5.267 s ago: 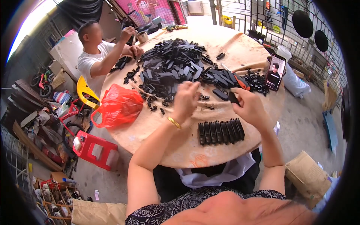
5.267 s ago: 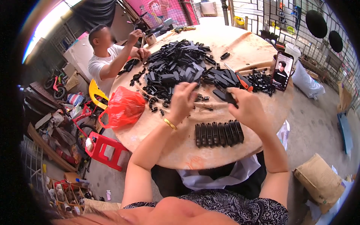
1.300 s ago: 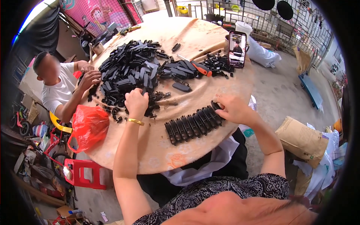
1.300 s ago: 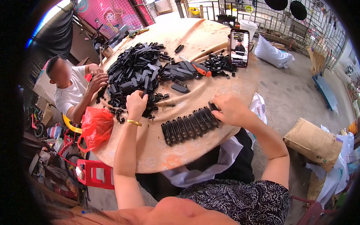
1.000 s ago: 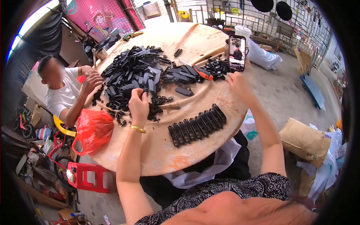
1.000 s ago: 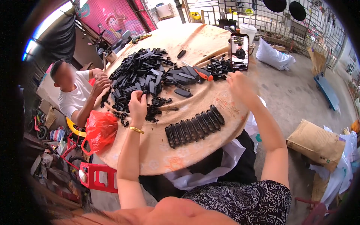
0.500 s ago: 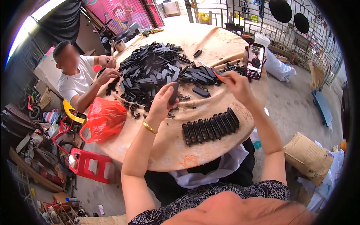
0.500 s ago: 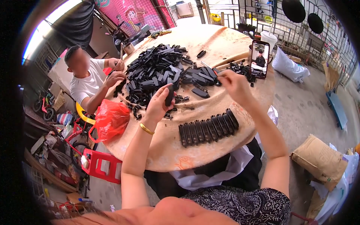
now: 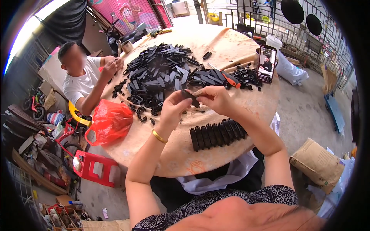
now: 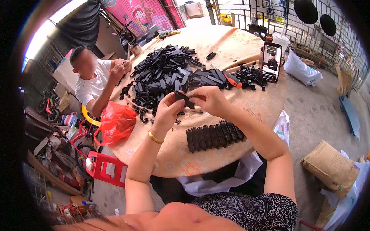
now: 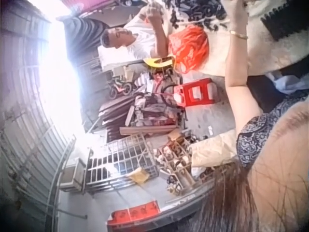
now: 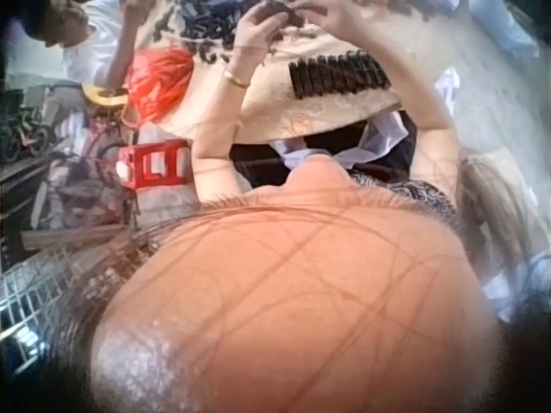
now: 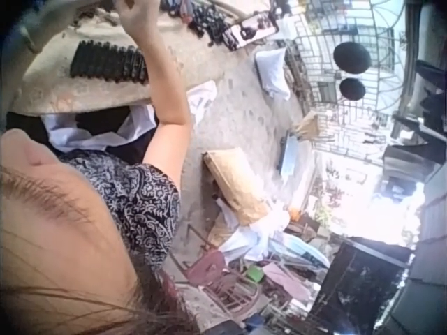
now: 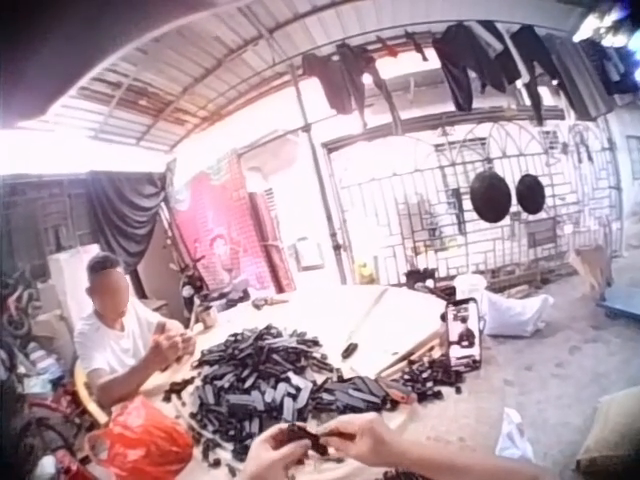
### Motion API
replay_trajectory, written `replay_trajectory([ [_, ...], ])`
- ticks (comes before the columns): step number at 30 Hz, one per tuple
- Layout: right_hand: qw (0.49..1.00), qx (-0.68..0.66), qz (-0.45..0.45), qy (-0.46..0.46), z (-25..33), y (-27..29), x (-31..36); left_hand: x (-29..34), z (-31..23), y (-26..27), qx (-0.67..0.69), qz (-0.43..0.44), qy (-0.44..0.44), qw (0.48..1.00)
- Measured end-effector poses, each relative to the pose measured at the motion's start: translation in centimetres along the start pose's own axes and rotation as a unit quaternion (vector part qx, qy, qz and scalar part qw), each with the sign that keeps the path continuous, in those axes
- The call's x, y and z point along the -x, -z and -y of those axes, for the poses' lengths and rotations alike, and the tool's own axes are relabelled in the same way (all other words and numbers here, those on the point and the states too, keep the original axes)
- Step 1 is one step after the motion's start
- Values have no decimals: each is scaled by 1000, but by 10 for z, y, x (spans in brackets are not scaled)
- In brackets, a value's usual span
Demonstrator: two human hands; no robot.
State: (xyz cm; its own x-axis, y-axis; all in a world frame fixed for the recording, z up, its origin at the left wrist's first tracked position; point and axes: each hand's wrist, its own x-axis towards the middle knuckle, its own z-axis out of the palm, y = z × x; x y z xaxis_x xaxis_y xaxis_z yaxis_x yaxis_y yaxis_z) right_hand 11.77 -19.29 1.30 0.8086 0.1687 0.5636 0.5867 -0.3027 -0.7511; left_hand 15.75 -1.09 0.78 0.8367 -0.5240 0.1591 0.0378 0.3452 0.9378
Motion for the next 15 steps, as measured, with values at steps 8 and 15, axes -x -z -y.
replay_trajectory([
  [8, 976, 128, -114, 135, 13, 6, 0, 5, 11, -9, 108, 31, 57, 992],
  [15, 954, 204, -90, 199, 7, 7, 4, 8, 13, -15, 108, 48, 55, 991],
])
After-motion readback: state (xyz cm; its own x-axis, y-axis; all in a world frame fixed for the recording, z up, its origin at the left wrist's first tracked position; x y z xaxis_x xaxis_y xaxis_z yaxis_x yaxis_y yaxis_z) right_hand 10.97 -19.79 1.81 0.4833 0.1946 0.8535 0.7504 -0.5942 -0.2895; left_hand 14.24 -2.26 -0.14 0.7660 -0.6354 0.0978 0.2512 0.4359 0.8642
